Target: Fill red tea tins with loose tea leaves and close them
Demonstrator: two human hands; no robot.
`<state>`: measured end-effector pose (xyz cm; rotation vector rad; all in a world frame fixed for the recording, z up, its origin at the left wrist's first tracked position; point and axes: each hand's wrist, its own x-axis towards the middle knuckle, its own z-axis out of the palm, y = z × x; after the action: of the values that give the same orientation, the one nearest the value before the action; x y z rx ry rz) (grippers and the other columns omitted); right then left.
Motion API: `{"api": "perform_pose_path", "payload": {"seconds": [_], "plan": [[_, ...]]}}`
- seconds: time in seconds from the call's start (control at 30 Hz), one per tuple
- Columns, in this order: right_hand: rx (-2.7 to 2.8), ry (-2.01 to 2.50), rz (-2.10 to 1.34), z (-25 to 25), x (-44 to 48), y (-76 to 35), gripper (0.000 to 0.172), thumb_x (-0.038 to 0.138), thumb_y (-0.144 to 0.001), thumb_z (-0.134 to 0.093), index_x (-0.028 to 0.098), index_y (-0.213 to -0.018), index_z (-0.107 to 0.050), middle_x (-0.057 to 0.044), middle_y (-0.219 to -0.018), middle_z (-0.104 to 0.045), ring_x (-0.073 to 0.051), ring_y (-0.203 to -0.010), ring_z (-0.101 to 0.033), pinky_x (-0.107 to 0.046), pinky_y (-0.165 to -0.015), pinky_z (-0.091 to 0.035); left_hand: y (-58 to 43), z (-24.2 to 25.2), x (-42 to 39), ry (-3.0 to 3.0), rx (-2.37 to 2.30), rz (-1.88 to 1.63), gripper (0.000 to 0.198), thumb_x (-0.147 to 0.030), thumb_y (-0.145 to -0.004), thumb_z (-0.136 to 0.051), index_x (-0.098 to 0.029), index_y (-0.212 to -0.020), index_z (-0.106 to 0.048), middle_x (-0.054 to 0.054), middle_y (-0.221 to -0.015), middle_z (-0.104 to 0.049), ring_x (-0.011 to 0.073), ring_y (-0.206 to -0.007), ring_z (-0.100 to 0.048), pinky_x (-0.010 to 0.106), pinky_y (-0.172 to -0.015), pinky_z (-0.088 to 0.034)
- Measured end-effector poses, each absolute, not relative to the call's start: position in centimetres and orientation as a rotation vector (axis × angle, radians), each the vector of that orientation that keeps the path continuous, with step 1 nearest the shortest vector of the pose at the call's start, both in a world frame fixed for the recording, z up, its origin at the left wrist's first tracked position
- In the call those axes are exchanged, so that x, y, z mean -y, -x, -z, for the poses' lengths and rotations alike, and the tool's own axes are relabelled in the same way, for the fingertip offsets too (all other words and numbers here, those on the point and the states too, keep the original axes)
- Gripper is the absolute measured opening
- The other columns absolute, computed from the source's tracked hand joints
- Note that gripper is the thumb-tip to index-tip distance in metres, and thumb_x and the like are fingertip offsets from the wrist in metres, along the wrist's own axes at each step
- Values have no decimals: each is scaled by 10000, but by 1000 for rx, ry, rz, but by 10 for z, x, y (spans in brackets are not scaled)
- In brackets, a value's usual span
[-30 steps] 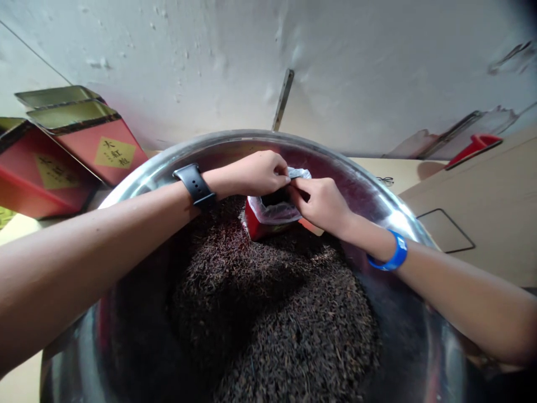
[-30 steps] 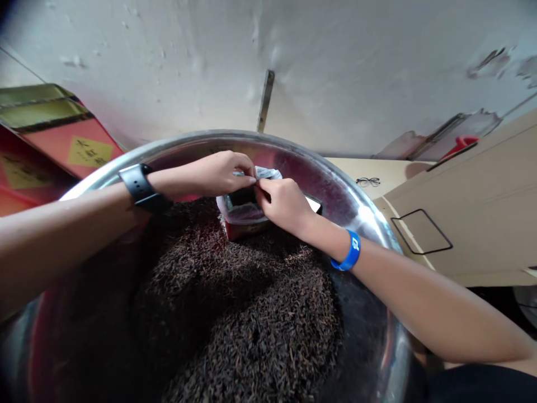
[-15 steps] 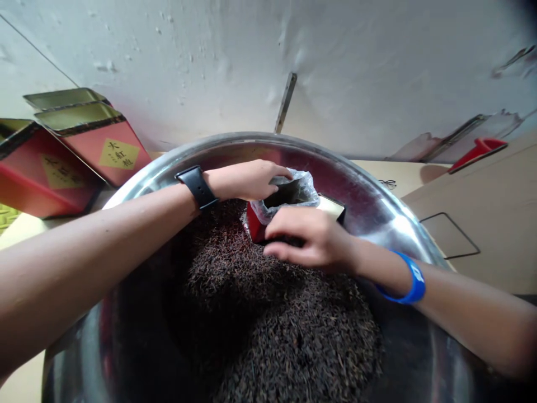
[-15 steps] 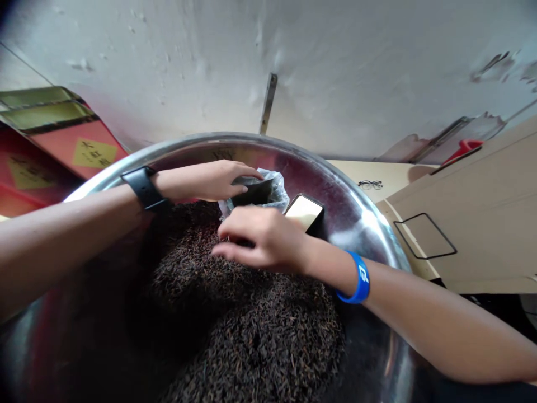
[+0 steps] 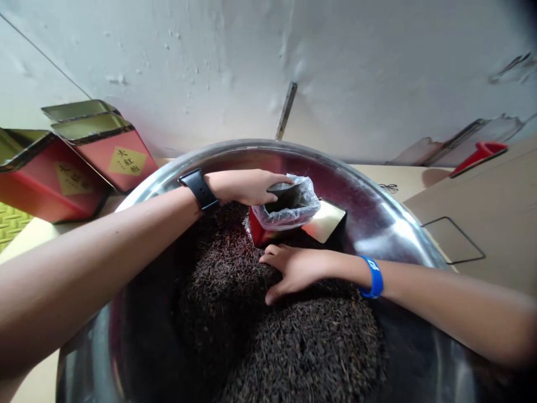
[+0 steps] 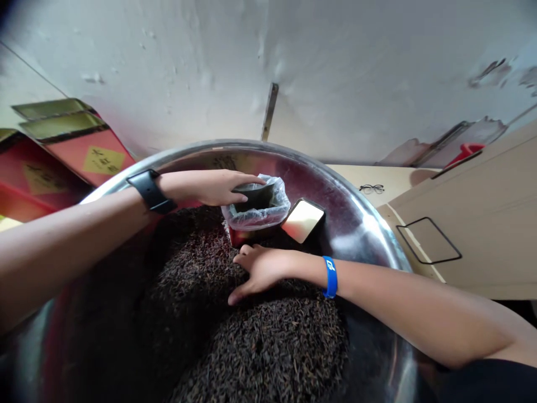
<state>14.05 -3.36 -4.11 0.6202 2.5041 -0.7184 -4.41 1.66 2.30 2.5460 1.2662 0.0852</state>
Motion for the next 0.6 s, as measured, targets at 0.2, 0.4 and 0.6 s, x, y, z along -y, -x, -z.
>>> {"api": "perform_pose_path", "payload": {"seconds": [0.2,0.4,0.6], "plan": [[-2428,-155,918,13,50,-140,863,684,-570,-644,150,-1237,-518,-142,-1253,-504,-309,-1133,-492,-375,-948,-394,49,-14,-22,-2565,-1213,-123,619,-236,-830,-437,-277,-1424,-265,53,-1269,-552,179,-970,-556,286,-885,-393],[-2382,39,796,9,63,-146,791,628,-601,-644,185,-1241,-504,-131,-1127,-559,-272,-898,-595,-346,-745,-449,48,-13,-24,-2560,-1208,-143,611,-247,-832,-446,-276,-1419,-278,56,-1243,-567,176,-942,-565,293,-888,-392],[-2294,30,701,10,69,-141,641,569,-663,-601,189,-1178,-564,-63,-840,-651,-188,-635,-569,-263,-520,-361,49,-13,-24,-2547,-1212,-134,618,-246,-834,-450,-281,-1423,-266,60,-1244,-565,179,-944,-562,309,-895,-387]]}}
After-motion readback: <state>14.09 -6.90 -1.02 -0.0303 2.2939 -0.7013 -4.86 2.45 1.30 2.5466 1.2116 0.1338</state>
